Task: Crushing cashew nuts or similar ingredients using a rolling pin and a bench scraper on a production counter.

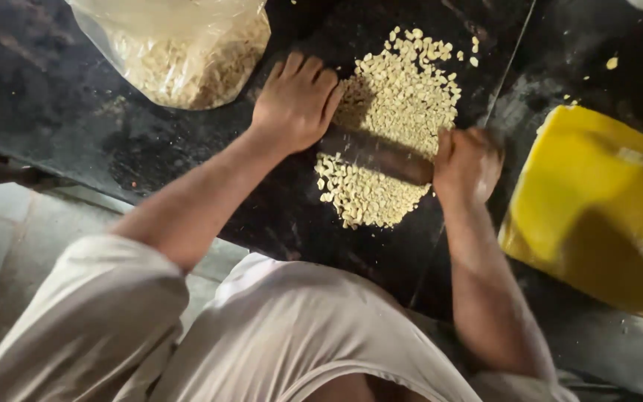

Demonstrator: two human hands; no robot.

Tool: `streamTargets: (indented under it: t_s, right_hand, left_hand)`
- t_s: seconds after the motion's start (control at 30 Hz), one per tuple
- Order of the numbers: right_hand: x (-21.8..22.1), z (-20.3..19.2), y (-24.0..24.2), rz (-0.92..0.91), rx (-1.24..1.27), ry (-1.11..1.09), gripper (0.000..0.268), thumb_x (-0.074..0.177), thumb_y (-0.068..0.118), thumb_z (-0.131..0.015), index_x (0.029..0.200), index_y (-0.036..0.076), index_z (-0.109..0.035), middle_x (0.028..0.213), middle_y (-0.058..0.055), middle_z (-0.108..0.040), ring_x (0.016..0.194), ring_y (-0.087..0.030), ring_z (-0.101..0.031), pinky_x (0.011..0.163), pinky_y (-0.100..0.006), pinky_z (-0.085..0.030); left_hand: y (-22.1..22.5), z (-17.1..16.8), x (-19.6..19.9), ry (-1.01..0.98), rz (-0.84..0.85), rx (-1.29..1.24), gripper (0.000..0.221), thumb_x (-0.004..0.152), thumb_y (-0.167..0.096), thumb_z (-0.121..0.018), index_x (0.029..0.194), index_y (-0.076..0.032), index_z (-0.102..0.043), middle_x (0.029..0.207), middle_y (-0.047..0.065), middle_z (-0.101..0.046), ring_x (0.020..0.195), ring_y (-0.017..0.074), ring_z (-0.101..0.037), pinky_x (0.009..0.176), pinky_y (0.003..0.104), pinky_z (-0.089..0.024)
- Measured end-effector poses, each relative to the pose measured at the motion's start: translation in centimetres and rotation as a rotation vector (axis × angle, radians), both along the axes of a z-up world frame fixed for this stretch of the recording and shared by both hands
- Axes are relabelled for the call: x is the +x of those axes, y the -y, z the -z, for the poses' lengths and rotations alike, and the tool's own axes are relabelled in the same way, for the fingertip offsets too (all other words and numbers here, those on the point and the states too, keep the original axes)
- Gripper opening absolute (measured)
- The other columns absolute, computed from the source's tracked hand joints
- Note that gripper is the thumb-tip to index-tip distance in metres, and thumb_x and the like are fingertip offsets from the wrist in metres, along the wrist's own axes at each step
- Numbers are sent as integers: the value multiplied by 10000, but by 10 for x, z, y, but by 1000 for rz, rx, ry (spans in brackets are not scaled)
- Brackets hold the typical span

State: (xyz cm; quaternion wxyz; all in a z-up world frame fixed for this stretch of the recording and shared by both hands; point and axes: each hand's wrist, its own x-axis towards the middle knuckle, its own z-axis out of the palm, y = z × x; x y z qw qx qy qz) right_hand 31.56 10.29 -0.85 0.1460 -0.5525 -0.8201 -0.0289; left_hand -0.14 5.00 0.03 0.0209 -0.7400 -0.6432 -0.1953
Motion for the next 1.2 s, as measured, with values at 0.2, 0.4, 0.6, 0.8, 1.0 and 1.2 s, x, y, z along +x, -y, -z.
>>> streamTargets:
  t_s: [0.2,0.4,0.6,0.8,1.0,1.2]
  right_hand:
    - [-12,-10,-28,-22,78,-36,336,1080,292,-702,831,67,-687,916,-110,-651,910,-336,-624,906,-500,-452]
    - [-12,-3,-18,17,143,-14,327,1078,296,-671,836,77,-684,919,-114,-664,942,-339,-638,907,-482,-463]
    - [-7,6,68,43,145,-73,237,1101,214,-587,963,57,-697,972,-122,-700,918,-340,-656,877,-481,-487]
    - [5,12,88,25,122,-63,235,1070,256,-610,931,83,-687,882,-119,-700,818,-345,-665,757,-488,-488]
    - [8,-23,113,-37,144,-132,207,1039,241,-654,890,100,-684,809,-137,-672,760,-367,-656,740,-499,-511]
    - [11,-15,140,-74,35,-181,229,1034,244,-656,874,80,-657,829,-134,-667,786,-377,-648,725,-496,-503]
  left_hand:
    - [-43,7,-8,-14,36,-36,353,1126,-364,-457,1134,-75,-659,1151,150,-622,1135,340,-562,972,502,-467]
    - [-45,15,-10,-90,48,60,425,1143,-441,-435,1150,-92,-677,1119,151,-647,1089,348,-586,936,502,-466]
    - [55,-6,2,35,46,-128,385,1045,-495,-510,1070,-163,-703,1065,81,-684,1015,310,-635,875,503,-490]
    - [85,0,1,100,55,-43,314,1028,-415,-522,964,-164,-700,958,42,-709,964,289,-675,830,493,-509]
    - [101,-20,6,32,21,-88,357,1055,-413,-511,917,-143,-700,835,62,-712,882,286,-679,757,481,-523]
    - [141,-16,12,80,3,-156,349,1047,-414,-523,903,-150,-700,849,57,-717,884,284,-684,780,474,-531]
